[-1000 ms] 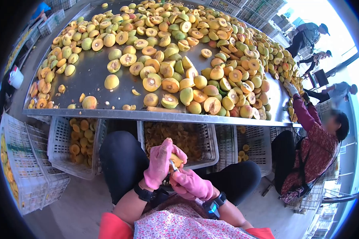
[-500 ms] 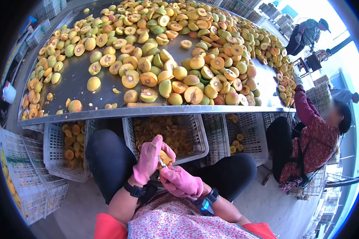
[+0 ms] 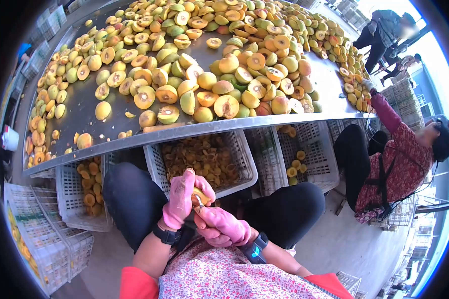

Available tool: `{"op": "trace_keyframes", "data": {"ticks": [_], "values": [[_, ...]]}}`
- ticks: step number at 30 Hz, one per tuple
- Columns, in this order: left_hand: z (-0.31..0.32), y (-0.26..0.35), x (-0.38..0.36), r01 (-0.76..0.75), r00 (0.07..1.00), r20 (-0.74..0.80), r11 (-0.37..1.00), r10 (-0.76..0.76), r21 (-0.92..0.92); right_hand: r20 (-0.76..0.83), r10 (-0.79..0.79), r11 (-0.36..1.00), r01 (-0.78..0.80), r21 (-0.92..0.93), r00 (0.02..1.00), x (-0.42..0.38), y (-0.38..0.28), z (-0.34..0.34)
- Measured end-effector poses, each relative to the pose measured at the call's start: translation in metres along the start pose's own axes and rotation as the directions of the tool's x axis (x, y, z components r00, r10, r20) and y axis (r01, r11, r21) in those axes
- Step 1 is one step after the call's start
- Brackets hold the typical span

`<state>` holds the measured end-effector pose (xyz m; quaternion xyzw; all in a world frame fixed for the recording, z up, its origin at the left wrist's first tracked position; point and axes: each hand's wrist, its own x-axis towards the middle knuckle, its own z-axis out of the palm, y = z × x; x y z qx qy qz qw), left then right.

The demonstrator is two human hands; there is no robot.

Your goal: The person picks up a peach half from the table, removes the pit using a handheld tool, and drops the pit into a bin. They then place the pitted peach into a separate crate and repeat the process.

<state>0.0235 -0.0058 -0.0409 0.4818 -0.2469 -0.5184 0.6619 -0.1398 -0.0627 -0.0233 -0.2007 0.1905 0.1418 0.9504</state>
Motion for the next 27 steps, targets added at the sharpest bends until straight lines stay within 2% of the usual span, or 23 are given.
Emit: {"op": "trace_keyframes", "data": {"ticks": [1,4,5,6,7,8,10,11,12,13,14,15,16,17,18,20,22,24,26,27], "values": [[0.002,-0.001,-0.001,-0.114,0.993,-0.041,0.993,0.114,-0.016,0.002,-0.007,1.0,0.007,0.008,1.0,0.0,0.0,0.0],[0.003,0.008,-0.001,-0.016,1.0,0.016,1.0,0.016,0.001,0.055,0.001,0.999,-0.003,0.044,0.998,0.001,-0.005,-0.001],[0.004,0.009,0.001,0.12,0.993,-0.022,0.993,-0.12,0.005,-0.066,0.005,0.996,-0.011,-0.092,0.998,0.001,-0.006,0.0],[0.005,0.005,0.0,0.128,0.992,-0.021,0.992,-0.128,0.004,-0.187,-0.004,0.975,-0.038,-0.22,0.982,0.001,-0.003,0.001],[0.007,0.0,0.001,0.169,0.98,-0.087,0.976,-0.181,-0.134,-0.23,-0.086,0.958,0.017,-0.288,0.969,0.005,0.005,0.0],[0.009,0.0,0.005,0.188,0.962,-0.143,0.945,-0.232,-0.267,-0.226,-0.095,0.956,0.026,-0.291,0.969,0.008,0.007,0.002],[0.017,0.006,0.008,0.175,0.956,-0.181,0.942,-0.232,-0.286,-0.278,-0.208,0.948,0.124,-0.292,0.938,0.014,0.011,0.009],[0.02,0.011,0.006,0.191,0.946,-0.207,0.943,-0.251,-0.271,-0.238,-0.294,0.929,0.219,-0.297,0.926,0.02,0.018,0.006],[0.021,0.016,0.006,0.206,0.935,-0.232,0.944,-0.267,-0.256,-0.235,-0.296,0.93,0.224,-0.291,0.926,0.018,0.015,0.007],[0.017,0.013,0.004,0.159,0.956,-0.226,0.979,-0.185,-0.127,-0.211,-0.194,0.96,0.141,-0.243,0.958,0.012,0.007,0.008],[0.013,0.012,0.004,0.158,0.957,-0.226,0.98,-0.182,-0.119,-0.181,-0.092,0.978,0.055,-0.2,0.979,0.007,-0.001,0.007],[0.01,0.013,0.003,0.068,0.988,-0.142,0.998,-0.065,0.013,-0.08,-0.073,0.978,0.056,-0.203,0.994,0.004,-0.006,0.002],[0.007,0.015,0.002,-0.034,0.998,-0.041,0.991,0.04,0.133,-0.076,-0.078,0.979,0.062,-0.196,0.994,0.0,-0.008,0.002],[0.004,0.02,0.003,-0.051,0.997,0.066,0.978,0.038,0.205,0.015,-0.034,0.997,0.035,-0.075,0.999,-0.005,-0.011,0.002],[0.006,0.027,0.007,-0.05,0.997,0.069,0.976,0.037,0.211,0.113,0.001,0.999,-0.005,0.04,0.994,-0.008,-0.013,0.003],[0.01,0.038,0.011,0.055,0.988,0.141,0.994,-0.068,0.099,0.106,-0.019,0.998,0.012,0.061,0.994,-0.005,-0.009,0.005],[0.016,0.036,0.013,0.143,0.989,-0.006,0.975,-0.146,-0.171,-0.009,-0.164,0.979,0.161,-0.126,0.986,0.002,-0.005,0.007],[0.022,0.044,0.015,0.203,0.978,0.035,0.903,-0.205,-0.379,-0.029,-0.24,0.959,0.232,-0.159,0.97,0.004,-0.002,0.015],[0.038,0.05,0.021,0.15,0.964,-0.122,0.863,-0.235,-0.482,0.047,-0.298,0.939,0.301,-0.166,0.954,0.0,-0.007,0.014],[0.032,0.046,0.026,0.121,0.974,-0.118,0.885,-0.193,-0.449,0.091,-0.367,0.906,0.378,-0.193,0.926,-0.002,-0.009,0.011]]}}
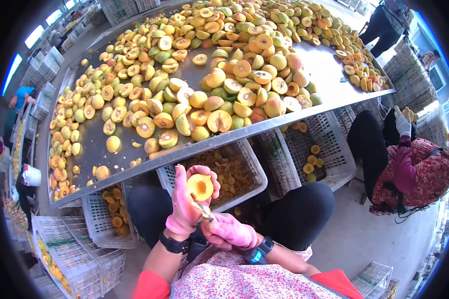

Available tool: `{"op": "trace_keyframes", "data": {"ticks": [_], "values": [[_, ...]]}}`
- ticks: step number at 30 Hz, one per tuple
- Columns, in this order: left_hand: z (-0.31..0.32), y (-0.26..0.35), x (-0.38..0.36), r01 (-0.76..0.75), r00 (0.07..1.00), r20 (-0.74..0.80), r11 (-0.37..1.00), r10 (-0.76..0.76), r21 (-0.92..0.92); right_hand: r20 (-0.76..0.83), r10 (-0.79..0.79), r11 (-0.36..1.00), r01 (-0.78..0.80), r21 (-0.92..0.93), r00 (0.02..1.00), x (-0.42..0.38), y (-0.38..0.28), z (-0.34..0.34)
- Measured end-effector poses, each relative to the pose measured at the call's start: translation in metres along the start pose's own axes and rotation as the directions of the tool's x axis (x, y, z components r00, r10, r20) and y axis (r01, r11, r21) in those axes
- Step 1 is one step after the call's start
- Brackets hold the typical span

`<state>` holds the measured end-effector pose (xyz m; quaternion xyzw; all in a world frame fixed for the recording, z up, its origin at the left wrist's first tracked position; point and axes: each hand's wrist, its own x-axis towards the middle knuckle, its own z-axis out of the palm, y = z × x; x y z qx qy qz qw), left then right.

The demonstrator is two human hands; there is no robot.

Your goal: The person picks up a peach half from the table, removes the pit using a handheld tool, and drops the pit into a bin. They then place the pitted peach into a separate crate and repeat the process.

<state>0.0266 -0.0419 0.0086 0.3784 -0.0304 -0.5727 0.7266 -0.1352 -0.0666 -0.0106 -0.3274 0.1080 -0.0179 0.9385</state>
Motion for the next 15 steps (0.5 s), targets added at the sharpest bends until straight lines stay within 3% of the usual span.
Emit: {"op": "trace_keyframes", "data": {"ticks": [1,3,5,6,7,8,9,10,11,12,13,14,15], "values": [[0.002,0.002,0.003,-0.059,0.998,-0.026,0.998,0.059,0.03,0.033,-0.081,0.996,0.082,-0.03,0.996,-0.001,-0.003,-0.003],[-0.003,0.006,0.008,-0.128,0.992,-0.01,0.991,0.129,0.028,-0.074,-0.257,0.961,0.247,-0.122,0.964,-0.003,-0.009,-0.007],[-0.007,0.01,0.007,-0.182,0.982,-0.046,0.981,0.185,0.067,-0.38,-0.308,0.943,0.228,-0.242,0.872,0.007,-0.013,-0.014],[-0.007,0.015,0.003,-0.205,0.976,-0.05,0.974,0.21,0.097,-0.439,-0.374,0.806,0.051,-0.59,0.817,0.015,-0.007,-0.03],[-0.007,0.02,-0.002,-0.226,0.971,-0.051,0.966,0.234,0.128,-0.46,-0.464,0.544,-0.167,-0.823,0.757,0.025,0.003,-0.053],[-0.011,0.028,-0.011,-0.29,0.954,-0.034,0.942,0.299,0.17,-0.553,-0.279,0.377,-0.44,-0.815,0.785,0.027,0.014,-0.072],[-0.016,0.038,-0.021,-0.349,0.934,-0.006,0.913,0.358,0.21,-0.662,-0.11,0.143,-0.647,-0.749,0.742,0.024,0.024,-0.088],[-0.014,0.05,-0.036,-0.502,0.807,0.005,0.682,0.59,0.532,-0.666,-0.087,0.119,-0.656,-0.746,0.741,0.019,0.035,-0.097],[-0.027,0.071,-0.051,-0.458,0.774,-0.142,0.701,0.617,0.546,-0.671,-0.061,0.094,-0.665,-0.741,0.739,0.017,0.045,-0.101],[-0.038,0.088,-0.067,-0.395,0.646,-0.107,0.451,0.756,0.801,-0.652,-0.099,0.166,-0.634,-0.756,0.751,0.015,0.04,-0.094],[-0.054,0.108,-0.082,-0.285,0.571,-0.118,0.331,0.813,0.9,-0.651,-0.099,0.181,-0.63,-0.755,0.752,0.015,0.033,-0.084],[-0.086,0.131,-0.098,0.087,0.559,0.192,-0.288,0.807,0.954,-0.61,-0.21,0.207,-0.575,-0.791,0.764,0.016,0.024,-0.074],[-0.091,0.145,-0.1,0.309,0.545,0.102,-0.312,0.832,0.898,-0.565,-0.322,0.224,-0.519,-0.825,0.76,0.017,0.02,-0.068]]}}
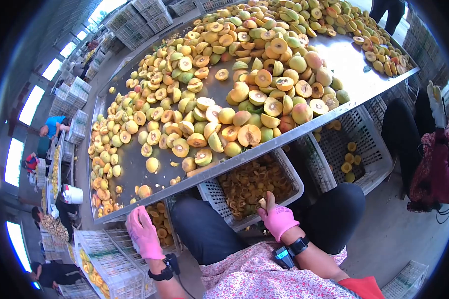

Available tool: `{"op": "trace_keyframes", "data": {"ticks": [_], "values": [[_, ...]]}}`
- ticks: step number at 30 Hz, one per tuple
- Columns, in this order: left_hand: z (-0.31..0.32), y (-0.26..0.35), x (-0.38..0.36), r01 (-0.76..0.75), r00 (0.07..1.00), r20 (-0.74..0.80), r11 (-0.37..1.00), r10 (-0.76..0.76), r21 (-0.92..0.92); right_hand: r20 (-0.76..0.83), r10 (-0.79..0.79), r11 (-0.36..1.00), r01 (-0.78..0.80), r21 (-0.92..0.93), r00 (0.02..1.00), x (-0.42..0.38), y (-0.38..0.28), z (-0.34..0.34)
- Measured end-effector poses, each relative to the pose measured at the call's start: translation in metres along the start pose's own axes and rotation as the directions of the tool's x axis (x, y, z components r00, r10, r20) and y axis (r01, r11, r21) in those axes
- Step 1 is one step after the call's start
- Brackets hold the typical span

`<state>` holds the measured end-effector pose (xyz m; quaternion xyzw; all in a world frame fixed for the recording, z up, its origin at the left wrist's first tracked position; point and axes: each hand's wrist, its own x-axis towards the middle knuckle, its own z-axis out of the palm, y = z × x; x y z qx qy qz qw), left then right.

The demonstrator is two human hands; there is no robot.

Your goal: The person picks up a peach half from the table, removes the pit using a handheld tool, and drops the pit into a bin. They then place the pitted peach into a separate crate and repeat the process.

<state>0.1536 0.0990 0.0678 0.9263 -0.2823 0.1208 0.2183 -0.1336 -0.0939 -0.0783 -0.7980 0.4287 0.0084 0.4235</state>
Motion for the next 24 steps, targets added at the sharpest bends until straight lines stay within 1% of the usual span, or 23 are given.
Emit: {"op": "trace_keyframes", "data": {"ticks": [2,4,5,6,7,8,9,10,11,12,14,15,16,17,18,19,20,21,22,24], "values": [[-0.001,-0.009,0.012,-0.16,0.986,-0.047,0.986,0.163,0.055,-0.039,-0.017,0.999,0.018,0.029,0.999,0.001,-0.005,0.005],[0.009,0.024,0.036,-0.072,0.99,0.103,0.971,0.097,-0.226,0.083,-0.034,0.999,0.035,-0.006,0.996,0.001,-0.002,0.011],[0.015,0.048,0.048,-0.1,0.969,0.186,0.951,0.159,-0.293,0.041,-0.04,0.999,0.039,0.017,0.998,-0.002,-0.003,0.014],[0.031,0.062,0.064,-0.17,0.944,0.235,0.951,0.232,-0.257,0.034,-0.049,0.999,0.048,0.017,0.998,-0.001,-0.003,0.013],[0.046,0.077,0.08,-0.363,0.885,0.244,0.916,0.397,-0.174,0.032,-0.072,0.997,0.071,0.033,0.997,-0.001,-0.004,0.012],[0.063,0.09,0.095,-0.499,0.819,0.247,0.855,0.518,-0.139,0.029,-0.093,0.994,0.091,0.052,0.995,-0.002,-0.006,0.01],[0.079,0.101,0.111,-0.578,0.746,0.321,0.807,0.584,-0.123,-0.024,-0.101,0.989,0.103,0.106,0.995,-0.003,-0.009,0.007],[0.095,0.11,0.127,-0.642,0.668,0.39,0.756,0.634,-0.129,-0.032,-0.105,0.988,0.108,0.11,0.994,-0.004,-0.012,0.003],[0.111,0.116,0.138,-0.724,0.606,0.407,0.686,0.684,-0.075,-0.04,-0.118,0.986,0.122,0.112,0.992,-0.004,-0.013,0.0],[0.12,0.122,0.145,-0.727,0.607,0.401,0.684,0.686,-0.069,-0.047,-0.132,0.984,0.137,0.113,0.99,-0.004,-0.014,-0.001],[0.132,0.13,0.156,-0.696,0.56,0.608,0.718,0.563,-0.024,-0.044,-0.144,0.977,0.149,0.149,0.989,-0.002,-0.014,0.001],[0.13,0.131,0.159,-0.638,0.59,0.587,0.766,0.554,-0.081,-0.007,-0.155,0.969,0.153,0.196,0.988,-0.003,-0.017,-0.002],[0.127,0.131,0.162,-0.618,0.624,0.56,0.783,0.545,-0.072,0.029,-0.167,0.958,0.155,0.242,0.986,-0.003,-0.019,-0.004],[0.124,0.128,0.161,-0.282,0.708,0.596,0.925,0.38,-0.254,0.023,-0.192,0.953,0.181,0.243,0.981,-0.003,-0.02,-0.004],[0.112,0.131,0.154,0.103,0.721,0.662,0.914,0.203,-0.392,0.02,-0.195,0.952,0.184,0.244,0.981,-0.004,-0.022,-0.009],[0.108,0.125,0.144,0.283,0.768,0.596,0.711,0.234,-0.644,0.068,-0.158,0.956,0.135,0.261,0.985,-0.007,-0.027,-0.016],[0.103,0.114,0.133,0.406,0.822,0.522,0.408,0.229,-0.818,0.121,-0.127,0.958,0.09,0.274,0.985,-0.008,-0.031,-0.019],[0.1,0.096,0.126,0.596,0.748,0.574,0.042,0.332,-0.802,0.109,-0.141,0.96,0.109,0.257,0.984,-0.005,-0.025,-0.009],[0.08,0.107,0.107,0.726,0.687,0.673,-0.22,0.272,-0.652,0.12,-0.153,0.96,0.119,0.252,0.981,-0.005,-0.032,-0.013],[0.078,0.084,0.082,0.8,0.599,0.668,-0.355,0.441,-0.484,0.176,-0.08,0.955,0.025,0.294,0.981,-0.01,-0.044,-0.023]]}}
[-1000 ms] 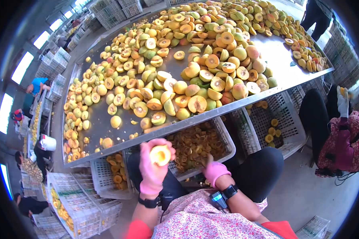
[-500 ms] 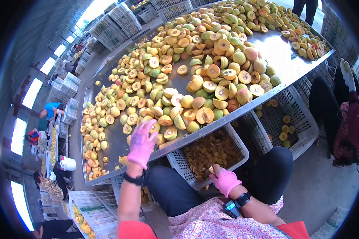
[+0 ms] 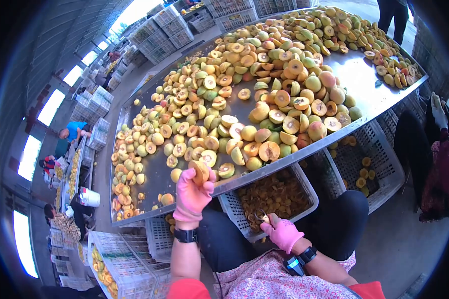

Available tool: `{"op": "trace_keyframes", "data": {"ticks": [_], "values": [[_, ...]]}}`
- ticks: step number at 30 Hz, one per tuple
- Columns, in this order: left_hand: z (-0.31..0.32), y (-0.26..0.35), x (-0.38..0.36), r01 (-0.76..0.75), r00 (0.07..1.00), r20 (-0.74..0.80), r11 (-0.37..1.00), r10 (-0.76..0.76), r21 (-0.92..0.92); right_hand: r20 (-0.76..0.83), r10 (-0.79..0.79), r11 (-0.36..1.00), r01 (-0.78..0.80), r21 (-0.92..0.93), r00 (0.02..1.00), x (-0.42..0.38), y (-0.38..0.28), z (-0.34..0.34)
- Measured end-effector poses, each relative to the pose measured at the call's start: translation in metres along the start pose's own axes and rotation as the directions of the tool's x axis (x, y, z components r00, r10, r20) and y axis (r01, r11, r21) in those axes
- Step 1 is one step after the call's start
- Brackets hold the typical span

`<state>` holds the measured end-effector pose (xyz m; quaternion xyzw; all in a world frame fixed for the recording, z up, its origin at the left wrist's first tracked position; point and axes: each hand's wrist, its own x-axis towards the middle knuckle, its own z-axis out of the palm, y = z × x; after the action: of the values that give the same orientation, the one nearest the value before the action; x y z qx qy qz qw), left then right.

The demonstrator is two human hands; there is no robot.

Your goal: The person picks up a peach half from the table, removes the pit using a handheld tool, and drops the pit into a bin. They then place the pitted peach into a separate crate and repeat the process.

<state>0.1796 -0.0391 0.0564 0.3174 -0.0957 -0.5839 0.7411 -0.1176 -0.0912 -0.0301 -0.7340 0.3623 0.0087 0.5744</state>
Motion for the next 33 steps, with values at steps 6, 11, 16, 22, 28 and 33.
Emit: {"op": "trace_keyframes", "data": {"ticks": [6,11,16,22,28,33], "values": [[0.026,-0.09,-0.061,-0.127,0.916,-0.275,0.86,0.292,0.494,-0.144,-0.214,0.95,0.24,0.2,0.966,-0.028,-0.046,-0.005],[0.044,-0.125,-0.07,-0.145,0.838,-0.261,0.657,0.479,0.74,-0.119,-0.347,0.937,0.35,0.004,0.93,-0.04,-0.074,0.003],[0.042,-0.139,-0.077,-0.25,0.803,-0.211,0.636,0.557,0.73,-0.119,-0.29,0.955,0.279,-0.098,0.95,-0.039,-0.075,0.008],[0.042,-0.142,-0.079,-0.251,0.842,-0.199,0.691,0.501,0.678,-0.131,-0.302,0.951,0.29,-0.109,0.944,-0.038,-0.071,0.008],[0.045,-0.143,-0.075,-0.268,0.81,-0.138,0.568,0.57,0.778,-0.069,-0.249,0.965,0.242,-0.097,0.966,-0.04,-0.074,-0.001],[0.044,-0.139,-0.075,-0.223,0.834,-0.113,0.517,0.54,0.826,0.053,-0.185,0.983,0.184,0.026,0.981,-0.042,-0.069,-0.002]]}}
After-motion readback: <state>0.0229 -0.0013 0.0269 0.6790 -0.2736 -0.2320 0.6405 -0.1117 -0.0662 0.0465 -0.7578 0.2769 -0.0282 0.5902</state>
